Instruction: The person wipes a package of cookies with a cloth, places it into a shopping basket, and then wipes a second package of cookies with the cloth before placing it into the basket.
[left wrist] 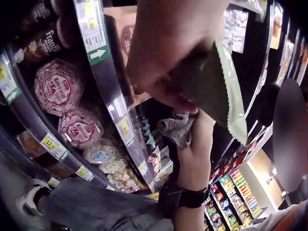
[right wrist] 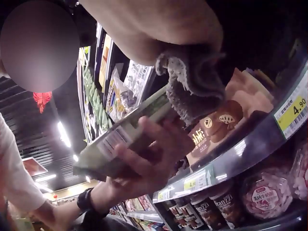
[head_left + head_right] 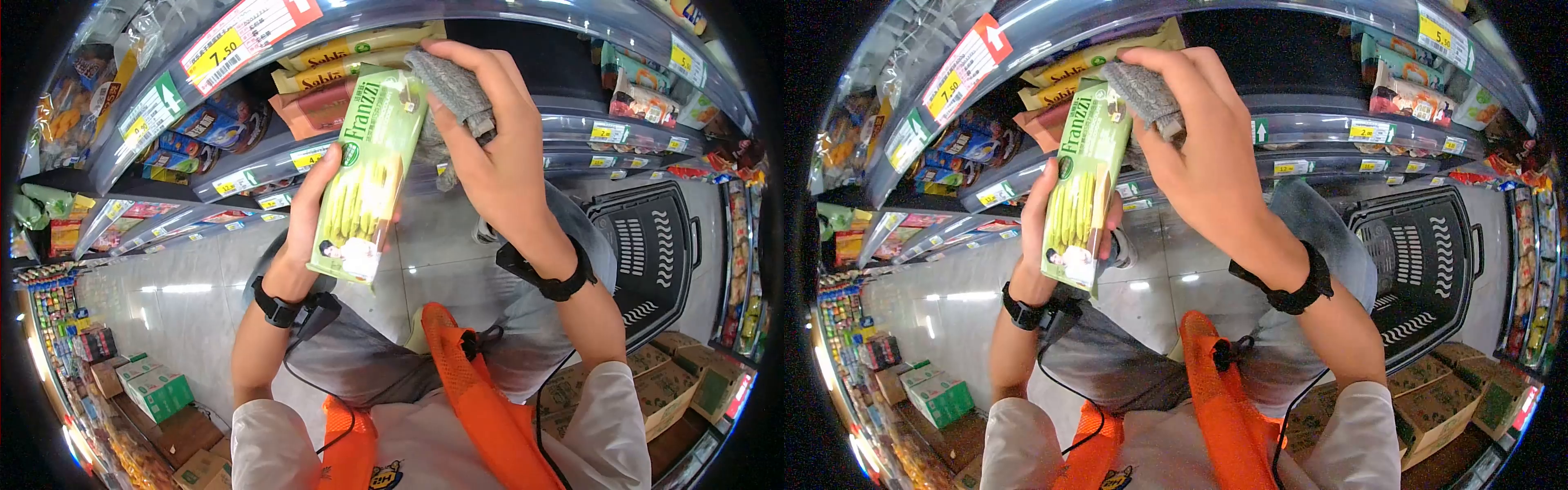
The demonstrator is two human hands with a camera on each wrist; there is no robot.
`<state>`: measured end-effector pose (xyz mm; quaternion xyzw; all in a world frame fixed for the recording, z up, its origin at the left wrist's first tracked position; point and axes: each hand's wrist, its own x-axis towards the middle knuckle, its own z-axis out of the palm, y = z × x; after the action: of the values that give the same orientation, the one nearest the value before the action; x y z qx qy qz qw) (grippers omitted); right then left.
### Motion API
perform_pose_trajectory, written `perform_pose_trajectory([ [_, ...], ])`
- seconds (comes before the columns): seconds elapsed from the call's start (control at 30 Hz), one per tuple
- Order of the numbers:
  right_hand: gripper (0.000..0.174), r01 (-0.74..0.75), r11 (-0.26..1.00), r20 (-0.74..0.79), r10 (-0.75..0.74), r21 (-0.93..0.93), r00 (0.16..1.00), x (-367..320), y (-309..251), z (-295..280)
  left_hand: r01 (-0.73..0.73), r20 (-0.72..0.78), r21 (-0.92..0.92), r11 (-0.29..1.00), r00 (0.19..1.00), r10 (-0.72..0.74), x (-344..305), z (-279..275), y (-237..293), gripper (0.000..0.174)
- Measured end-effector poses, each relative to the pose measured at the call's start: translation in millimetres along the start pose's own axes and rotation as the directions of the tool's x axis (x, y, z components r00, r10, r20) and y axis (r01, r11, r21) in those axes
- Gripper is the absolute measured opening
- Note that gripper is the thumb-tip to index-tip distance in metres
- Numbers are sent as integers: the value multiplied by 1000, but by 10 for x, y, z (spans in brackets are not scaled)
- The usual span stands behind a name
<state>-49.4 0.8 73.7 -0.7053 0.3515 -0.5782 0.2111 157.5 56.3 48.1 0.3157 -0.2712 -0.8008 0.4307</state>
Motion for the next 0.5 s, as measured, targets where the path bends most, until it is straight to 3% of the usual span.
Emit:
perform_pose_trajectory([
  [0.07, 44, 6, 1000, -3, -6, 24, 1000, 4, -12, 0, -22, -35, -82, 996, 999, 19, 0, 6, 3, 61],
  [0.1, 45, 6, 1000, -21, -6, 28, 1000, 2, -16, 14, -88, -24, 41, 995, 996, 89, 21, -12, 0, 52],
  [0.17, 45, 9, 999, -57, -7, 34, 998, -3, -21, 44, -164, -104, 148, 975, 978, 180, 50, 34, -28, 51],
  [0.23, 45, 55, 998, 4, -55, 4, 998, -23, -3, 42, -205, -141, 191, 960, 962, 234, 57, 87, -32, 51],
  [0.33, 42, 166, 983, 123, -157, -73, 980, -74, -53, 45, -252, -26, 206, 946, 964, 263, 49, 35, -47, 51],
  [0.43, 38, 274, 961, 233, -262, -20, 936, -193, -73, 148, -77, -313, 254, 964, 936, 158, -19, 108, -27, 51],
  [0.5, 32, 403, 915, 267, -383, -23, 884, -302, -117, 264, -197, -210, 131, 972, 952, 222, 36, -136, -140, 49],
])
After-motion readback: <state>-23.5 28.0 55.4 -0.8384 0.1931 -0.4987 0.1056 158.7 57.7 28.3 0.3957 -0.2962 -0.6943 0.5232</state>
